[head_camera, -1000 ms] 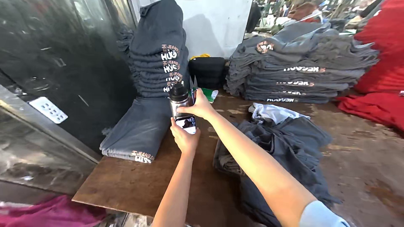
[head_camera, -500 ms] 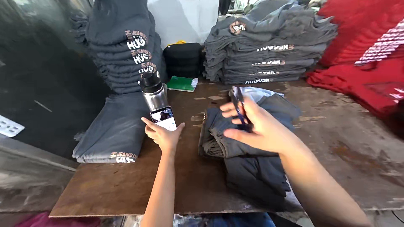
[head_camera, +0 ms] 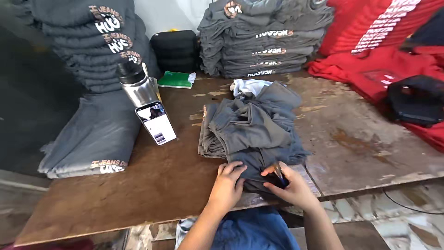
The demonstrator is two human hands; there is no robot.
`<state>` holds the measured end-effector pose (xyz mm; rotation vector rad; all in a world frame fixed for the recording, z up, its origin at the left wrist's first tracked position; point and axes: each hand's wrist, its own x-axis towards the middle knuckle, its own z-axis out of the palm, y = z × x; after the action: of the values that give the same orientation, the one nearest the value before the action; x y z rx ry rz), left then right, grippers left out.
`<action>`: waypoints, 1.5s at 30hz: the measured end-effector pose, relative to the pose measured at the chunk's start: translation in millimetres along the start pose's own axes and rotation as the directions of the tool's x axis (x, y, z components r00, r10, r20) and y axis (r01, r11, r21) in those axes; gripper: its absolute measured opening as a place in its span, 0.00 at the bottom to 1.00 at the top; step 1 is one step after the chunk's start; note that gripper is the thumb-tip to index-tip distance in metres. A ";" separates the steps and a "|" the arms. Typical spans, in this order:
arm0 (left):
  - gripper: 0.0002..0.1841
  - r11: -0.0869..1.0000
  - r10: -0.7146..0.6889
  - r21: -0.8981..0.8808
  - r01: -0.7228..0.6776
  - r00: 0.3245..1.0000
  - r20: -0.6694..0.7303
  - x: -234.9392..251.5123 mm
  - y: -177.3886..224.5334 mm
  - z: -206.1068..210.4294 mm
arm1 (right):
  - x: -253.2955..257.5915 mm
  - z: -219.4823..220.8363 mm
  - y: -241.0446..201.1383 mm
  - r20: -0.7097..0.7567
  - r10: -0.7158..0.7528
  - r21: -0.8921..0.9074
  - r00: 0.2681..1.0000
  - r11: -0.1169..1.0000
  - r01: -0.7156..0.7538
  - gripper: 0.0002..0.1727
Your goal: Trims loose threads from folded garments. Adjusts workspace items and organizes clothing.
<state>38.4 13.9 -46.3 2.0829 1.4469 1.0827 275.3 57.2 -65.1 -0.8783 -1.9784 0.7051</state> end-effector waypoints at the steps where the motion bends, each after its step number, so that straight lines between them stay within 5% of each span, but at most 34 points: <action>1: 0.16 1.000 -0.004 0.004 0.004 0.999 -0.033 5.0 2.1 2.3 | -1.1 1.5 1.6 -0.013 -0.013 -0.028 1.000 1.000 0.013 0.17; 5: 0.12 0.999 0.034 -0.004 -0.034 0.998 -0.061 14.3 8.2 3.3 | -6.5 6.9 2.4 -0.074 -0.017 -0.017 0.997 1.000 0.015 0.13; 8: 0.12 0.991 0.112 -0.062 -0.115 0.993 -0.047 8.0 2.3 0.4 | -13.8 8.4 -2.2 -0.083 0.016 0.155 0.996 0.988 -0.003 0.06; 15: 0.09 0.964 0.139 -0.218 -0.152 0.988 -0.075 -13.1 -4.8 -1.1 | -26.6 1.0 -17.7 -0.026 0.105 0.424 0.994 0.902 -0.084 0.09; 23: 0.09 0.973 0.172 -0.062 -0.222 0.878 -0.448 -10.2 -1.3 6.1 | -4.4 -24.1 -60.2 -0.224 -0.020 0.205 0.974 0.976 0.067 0.11; 26: 0.08 0.979 0.134 -0.077 -0.188 0.884 -0.447 -9.4 -1.6 7.1 | 16.6 -24.9 -61.8 -0.284 -0.065 0.171 0.957 0.978 0.117 0.12; 29: 0.09 0.958 -0.067 -0.284 -0.036 0.936 -0.344 -7.7 -1.2 5.5 | 33.6 -7.0 -53.0 -0.371 -0.061 0.053 0.927 0.995 0.087 0.08; 31: 0.16 0.774 -0.297 -0.623 0.112 0.933 -0.202 -6.4 3.8 1.1 | 37.0 9.2 -47.0 -0.328 0.017 -0.009 0.944 1.000 -0.021 0.12; 33: 0.25 0.423 -0.471 -0.883 0.202 0.882 -0.024 -6.5 7.9 -5.2 | 34.5 27.1 -39.7 -0.220 0.075 -0.059 0.972 0.994 -0.090 0.22; 36: 0.26 0.137 -0.503 -0.979 0.152 0.862 0.063 -12.8 4.2 -7.7 | 25.3 48.4 -31.4 -0.154 0.022 -0.208 0.988 0.977 -0.055 0.17; 38: 0.22 0.196 -0.441 -0.979 0.060 0.897 -0.034 -18.8 -1.7 0.1 | 19.3 48.6 -31.7 -0.116 0.004 -0.196 0.993 0.980 -0.027 0.15; 41: 0.20 0.431 -0.356 -0.902 -0.009 0.917 -0.179 -23.6 -3.6 8.3 | 9.5 41.0 -39.6 0.009 0.052 -0.071 0.999 0.996 -0.051 0.22; 45: 0.10 0.514 -0.390 -0.858 -0.021 0.885 -0.256 -20.9 -1.1 9.8 | 2.7 44.0 -44.1 0.040 0.043 -0.146 0.998 0.989 -0.037 0.24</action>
<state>41.6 -3.6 -61.0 0.9763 0.9179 1.7569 222.5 26.4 -52.9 -0.9996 -2.0760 0.6127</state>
